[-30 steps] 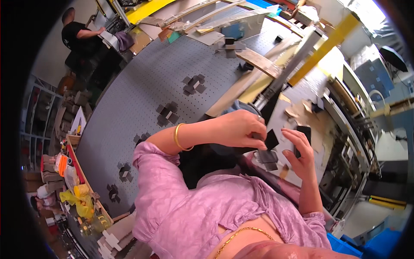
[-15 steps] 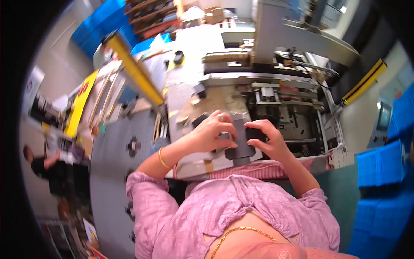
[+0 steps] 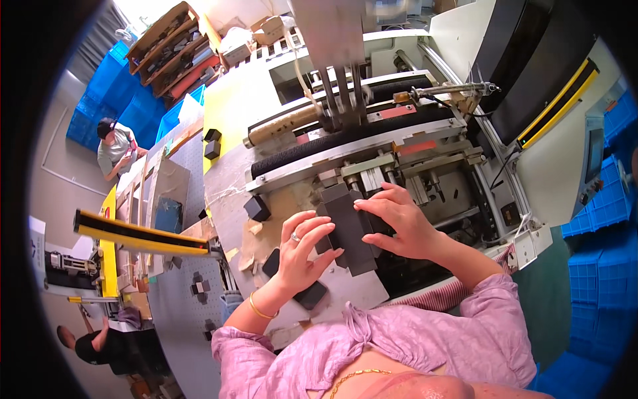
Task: Manually picking and assembling small black components into an industrial processing machine.
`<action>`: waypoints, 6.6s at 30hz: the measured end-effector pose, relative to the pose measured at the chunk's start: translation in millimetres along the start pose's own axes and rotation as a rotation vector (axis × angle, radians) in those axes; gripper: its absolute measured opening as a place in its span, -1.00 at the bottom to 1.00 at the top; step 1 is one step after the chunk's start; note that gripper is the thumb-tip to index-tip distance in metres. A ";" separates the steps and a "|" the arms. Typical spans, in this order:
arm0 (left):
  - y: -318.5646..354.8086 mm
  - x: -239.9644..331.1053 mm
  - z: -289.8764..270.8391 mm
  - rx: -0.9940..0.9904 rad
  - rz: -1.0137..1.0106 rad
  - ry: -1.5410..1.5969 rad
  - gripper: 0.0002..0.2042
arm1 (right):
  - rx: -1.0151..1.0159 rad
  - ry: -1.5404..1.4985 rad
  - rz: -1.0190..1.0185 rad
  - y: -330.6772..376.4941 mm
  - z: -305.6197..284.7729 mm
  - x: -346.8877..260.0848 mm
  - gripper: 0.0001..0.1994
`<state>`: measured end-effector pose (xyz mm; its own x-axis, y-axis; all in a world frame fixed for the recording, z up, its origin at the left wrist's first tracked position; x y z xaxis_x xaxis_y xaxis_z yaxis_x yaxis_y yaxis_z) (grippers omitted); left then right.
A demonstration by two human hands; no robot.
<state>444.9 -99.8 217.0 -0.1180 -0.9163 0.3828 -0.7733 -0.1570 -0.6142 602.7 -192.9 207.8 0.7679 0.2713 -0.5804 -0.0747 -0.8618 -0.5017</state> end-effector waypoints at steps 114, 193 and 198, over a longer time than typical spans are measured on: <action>-214.5 -166.0 -15.9 0.336 -0.046 -0.010 -0.22 | 0.436 -0.563 -0.094 -197.6 -124.4 133.7 -0.55; -110.8 -117.5 15.1 0.065 -0.398 0.488 -0.37 | -0.108 -0.392 0.329 -109.3 -39.2 104.0 -0.42; -198.9 -208.3 13.4 0.171 -0.337 0.493 -0.30 | 0.013 -0.570 0.287 -201.3 -56.9 188.9 -0.40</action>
<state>631.7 117.4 250.3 -0.1901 -0.5349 0.8232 -0.7125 -0.5017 -0.4905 798.9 7.4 235.7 0.2576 0.2189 -0.9411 -0.2371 -0.9299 -0.2812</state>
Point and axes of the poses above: each hand's wrist, its own y-axis away from the middle knuckle, its own z-axis out of the palm, x = y × z, the point moved 8 cm from there along -y, towards the middle knuckle, and after that the axes turned 7 degrees about z, right-handed, at the moved point
